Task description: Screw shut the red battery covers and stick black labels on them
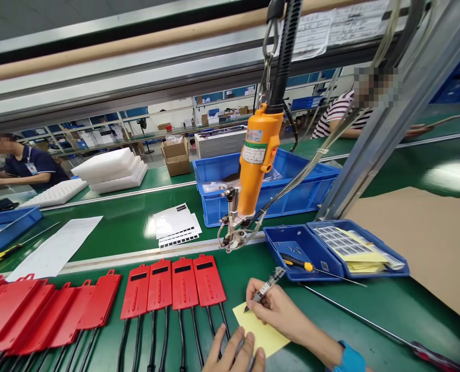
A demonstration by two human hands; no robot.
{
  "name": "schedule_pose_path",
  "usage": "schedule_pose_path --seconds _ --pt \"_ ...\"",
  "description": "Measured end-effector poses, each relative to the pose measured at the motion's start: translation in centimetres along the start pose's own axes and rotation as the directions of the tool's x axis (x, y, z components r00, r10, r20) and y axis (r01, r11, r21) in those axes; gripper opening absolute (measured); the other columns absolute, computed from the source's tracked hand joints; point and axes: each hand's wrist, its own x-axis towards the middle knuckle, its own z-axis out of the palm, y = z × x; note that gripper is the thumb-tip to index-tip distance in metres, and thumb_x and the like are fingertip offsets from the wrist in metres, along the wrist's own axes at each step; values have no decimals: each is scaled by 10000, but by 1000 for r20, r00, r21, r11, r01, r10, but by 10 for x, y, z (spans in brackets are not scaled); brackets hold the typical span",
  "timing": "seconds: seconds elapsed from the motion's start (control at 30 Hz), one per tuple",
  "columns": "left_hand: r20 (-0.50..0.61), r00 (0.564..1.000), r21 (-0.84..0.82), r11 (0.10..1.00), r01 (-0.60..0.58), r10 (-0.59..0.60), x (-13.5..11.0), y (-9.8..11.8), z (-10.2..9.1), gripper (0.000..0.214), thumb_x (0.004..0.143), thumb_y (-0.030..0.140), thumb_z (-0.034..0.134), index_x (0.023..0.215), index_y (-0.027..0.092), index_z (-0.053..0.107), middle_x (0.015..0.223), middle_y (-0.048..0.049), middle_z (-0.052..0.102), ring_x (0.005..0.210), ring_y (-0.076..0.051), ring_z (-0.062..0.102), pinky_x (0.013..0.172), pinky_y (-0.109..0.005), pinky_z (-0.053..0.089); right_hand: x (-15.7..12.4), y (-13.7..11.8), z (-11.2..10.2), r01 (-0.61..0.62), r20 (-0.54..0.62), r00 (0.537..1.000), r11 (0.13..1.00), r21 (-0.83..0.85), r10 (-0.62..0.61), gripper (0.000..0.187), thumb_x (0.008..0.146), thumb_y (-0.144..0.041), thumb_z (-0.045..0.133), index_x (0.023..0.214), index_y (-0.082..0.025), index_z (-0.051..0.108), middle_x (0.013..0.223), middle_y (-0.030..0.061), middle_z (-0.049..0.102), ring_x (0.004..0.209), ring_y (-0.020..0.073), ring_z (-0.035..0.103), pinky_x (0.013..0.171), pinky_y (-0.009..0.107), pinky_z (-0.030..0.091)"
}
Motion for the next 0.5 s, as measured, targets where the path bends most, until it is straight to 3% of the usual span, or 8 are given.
schedule_pose_path --seconds 0.23,0.37,0.5 --pt "17 999 16 999 -39 39 -15 0 8 118 943 226 597 859 235 680 898 33 756 871 -139 729 1193 -424 284 -2 -1 3 -24 17 1000 999 29 23 198 805 -341 589 736 -186 488 590 -44 481 489 90 441 469 218 357" --pt "-75 996 29 998 60 -58 -25 8 18 151 948 246 583 818 235 660 838 34 754 815 -144 735 1179 -433 314 -1 -3 2 -40 35 999 998 57 38 268 837 -412 597 746 -184 490 609 -47 471 499 86 447 486 216 395" --pt "-75 995 16 998 65 -64 -27 8 18 199 978 233 532 833 239 668 841 40 761 821 -131 734 1185 -419 308 -3 -7 -2 -38 67 997 997 67 34 379 907 -538 528 922 -166 603 680 -5 548 592 124 530 480 208 370"
